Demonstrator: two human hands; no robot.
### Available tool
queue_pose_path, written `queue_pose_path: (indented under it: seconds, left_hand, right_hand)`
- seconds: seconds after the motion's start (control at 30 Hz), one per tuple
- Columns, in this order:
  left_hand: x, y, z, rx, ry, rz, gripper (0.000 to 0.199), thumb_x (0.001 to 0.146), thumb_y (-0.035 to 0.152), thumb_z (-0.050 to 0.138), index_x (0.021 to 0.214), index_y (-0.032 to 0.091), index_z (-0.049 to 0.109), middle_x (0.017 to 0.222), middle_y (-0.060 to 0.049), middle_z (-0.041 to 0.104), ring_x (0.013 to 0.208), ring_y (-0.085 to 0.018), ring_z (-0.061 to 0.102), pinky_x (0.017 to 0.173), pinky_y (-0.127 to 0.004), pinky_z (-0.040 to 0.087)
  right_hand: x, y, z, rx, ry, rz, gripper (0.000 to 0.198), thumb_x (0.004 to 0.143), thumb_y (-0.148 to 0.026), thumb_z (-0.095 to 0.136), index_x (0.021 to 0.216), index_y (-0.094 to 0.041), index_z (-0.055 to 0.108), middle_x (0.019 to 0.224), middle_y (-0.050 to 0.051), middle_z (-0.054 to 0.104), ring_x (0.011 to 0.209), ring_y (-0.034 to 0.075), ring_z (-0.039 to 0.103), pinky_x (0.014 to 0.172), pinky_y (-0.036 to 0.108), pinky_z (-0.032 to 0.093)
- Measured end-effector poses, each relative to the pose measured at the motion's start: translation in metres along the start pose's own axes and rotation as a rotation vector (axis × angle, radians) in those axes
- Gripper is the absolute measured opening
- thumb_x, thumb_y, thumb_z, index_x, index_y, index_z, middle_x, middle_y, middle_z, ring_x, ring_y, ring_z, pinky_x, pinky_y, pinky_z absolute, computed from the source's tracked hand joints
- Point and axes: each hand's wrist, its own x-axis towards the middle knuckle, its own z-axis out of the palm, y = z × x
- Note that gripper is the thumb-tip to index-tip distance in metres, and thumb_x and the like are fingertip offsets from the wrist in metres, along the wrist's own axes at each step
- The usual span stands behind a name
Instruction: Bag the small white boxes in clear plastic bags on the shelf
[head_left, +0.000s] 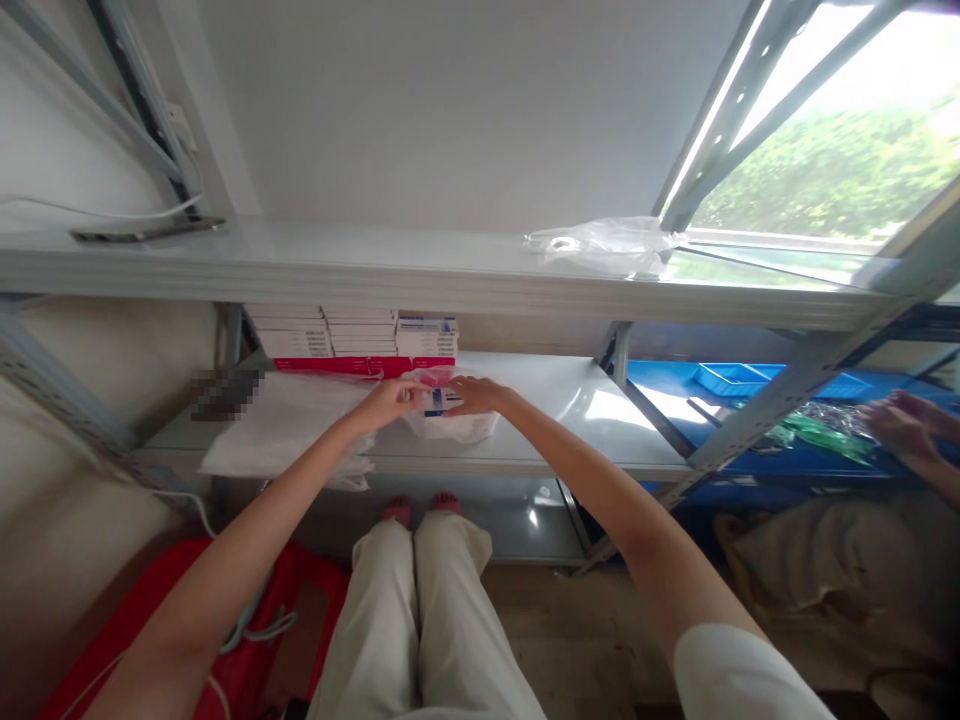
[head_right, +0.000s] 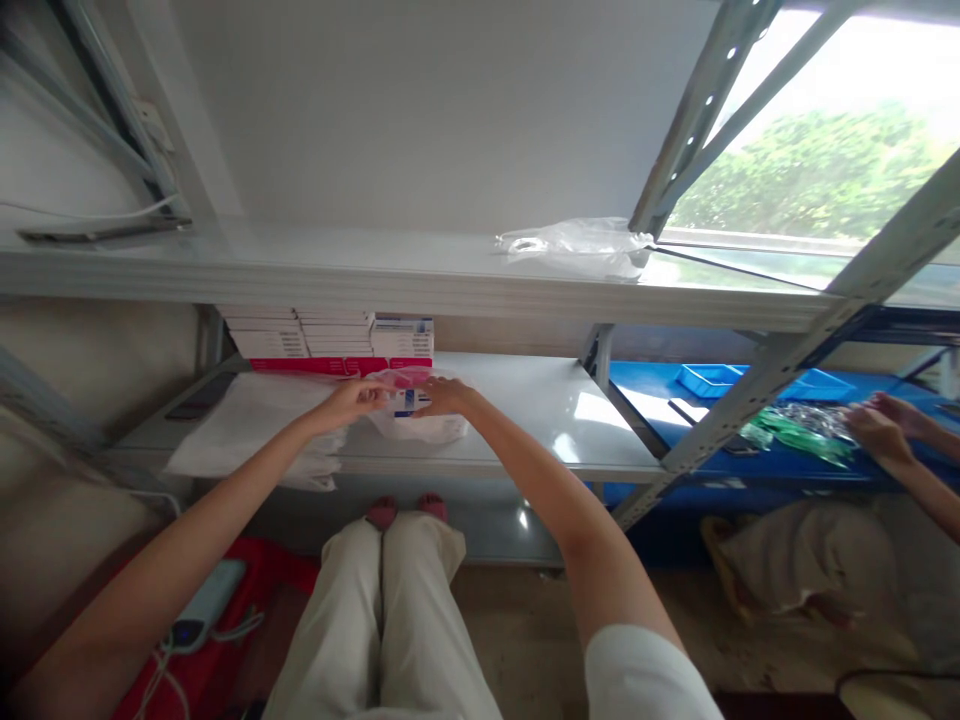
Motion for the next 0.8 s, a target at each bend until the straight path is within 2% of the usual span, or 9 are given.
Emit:
queue_pose_path:
  seconds: [0.1, 0.17, 0.23, 0.33, 0.4, 0.5, 0.67, 0.73, 0.8]
  left_hand:
    - [0.008, -0.006, -0.022, -0.192, 0.068, -0.013, 0.047, 0.074, 0.043, 0.066, 0.112, 0.015, 0.069, 0.093, -0.008, 0.071, 0.075, -0.019, 0.061, 0.062, -0.025, 0.045]
    - [0.013, -0.01, -0.035, -0.248, 0.061, -0.02, 0.051, 0.071, 0.04, 0.068, 0.114, 0.013, 0.068, 0.091, -0.009, 0.071, 0.076, -0.02, 0.062, 0.064, -0.027, 0.048]
    - [0.017, -0.013, -0.044, -0.212, 0.036, -0.012, 0.049, 0.07, 0.034, 0.069, 0.115, 0.014, 0.068, 0.089, -0.008, 0.072, 0.074, -0.02, 0.063, 0.065, -0.028, 0.05]
    - [0.023, -0.017, -0.051, -0.025, 0.031, 0.01, 0.039, 0.07, 0.024, 0.067, 0.108, 0.016, 0.072, 0.085, -0.007, 0.073, 0.073, -0.021, 0.065, 0.07, -0.03, 0.05]
    - [0.027, -0.016, -0.053, 0.109, 0.063, 0.018, 0.032, 0.071, 0.019, 0.065, 0.102, 0.018, 0.075, 0.081, -0.007, 0.074, 0.074, -0.022, 0.065, 0.073, -0.031, 0.049]
    - [0.029, -0.013, -0.056, 0.264, 0.112, 0.034, 0.025, 0.074, 0.015, 0.061, 0.092, 0.021, 0.076, 0.077, -0.006, 0.073, 0.077, -0.024, 0.065, 0.075, -0.032, 0.048]
    - [0.033, -0.006, -0.058, 0.378, 0.221, 0.114, 0.009, 0.074, 0.021, 0.065, 0.07, 0.021, 0.073, 0.08, -0.006, 0.067, 0.089, -0.025, 0.06, 0.086, -0.036, 0.045]
    - [0.038, -0.007, -0.053, 0.301, 0.26, 0.178, 0.008, 0.072, 0.025, 0.069, 0.067, 0.019, 0.071, 0.092, -0.007, 0.065, 0.098, -0.024, 0.057, 0.093, -0.037, 0.042]
    - [0.043, -0.01, -0.042, 0.146, 0.258, 0.17, 0.014, 0.073, 0.031, 0.069, 0.07, 0.017, 0.069, 0.098, -0.008, 0.065, 0.099, -0.023, 0.058, 0.093, -0.036, 0.042]
  right_hand:
    - [-0.016, 0.016, -0.018, -0.054, -0.065, 0.066, 0.061, 0.086, -0.067, 0.043, 0.132, -0.028, 0.055, 0.126, 0.01, 0.062, 0.109, 0.026, 0.061, 0.08, 0.033, 0.046]
    - [-0.029, 0.029, -0.029, -0.127, -0.125, 0.082, 0.056, 0.082, -0.067, 0.051, 0.119, -0.028, 0.065, 0.11, 0.009, 0.07, 0.096, 0.025, 0.065, 0.078, 0.034, 0.045]
    - [-0.041, 0.04, -0.037, -0.238, -0.125, 0.044, 0.04, 0.075, -0.055, 0.068, 0.104, -0.027, 0.071, 0.095, 0.006, 0.072, 0.09, 0.024, 0.065, 0.083, 0.036, 0.042]
    - [-0.056, 0.048, -0.048, -0.39, 0.023, -0.037, 0.009, 0.078, -0.018, 0.068, 0.085, -0.02, 0.073, 0.087, 0.008, 0.071, 0.09, 0.024, 0.063, 0.09, 0.039, 0.037]
    - [-0.063, 0.047, -0.056, -0.435, 0.14, -0.1, 0.021, 0.081, -0.004, 0.056, 0.08, -0.016, 0.072, 0.09, 0.012, 0.069, 0.094, 0.025, 0.06, 0.09, 0.039, 0.035]
    - [-0.07, 0.043, -0.064, -0.405, 0.282, -0.165, 0.029, 0.085, -0.002, 0.045, 0.082, -0.014, 0.072, 0.099, 0.015, 0.065, 0.101, 0.025, 0.055, 0.089, 0.039, 0.035]
    - [-0.063, 0.046, -0.048, 0.008, 0.586, -0.075, 0.027, 0.092, -0.018, 0.045, 0.09, -0.017, 0.072, 0.119, 0.012, 0.059, 0.115, 0.025, 0.049, 0.097, 0.04, 0.034]
    - [-0.053, 0.05, -0.035, 0.331, 0.609, -0.011, 0.025, 0.091, -0.025, 0.047, 0.094, -0.018, 0.071, 0.121, 0.01, 0.061, 0.115, 0.023, 0.051, 0.099, 0.039, 0.036]
    - [-0.041, 0.05, -0.022, 0.694, 0.539, 0.037, 0.026, 0.089, -0.031, 0.048, 0.099, -0.018, 0.069, 0.115, 0.009, 0.065, 0.109, 0.022, 0.056, 0.096, 0.037, 0.04]
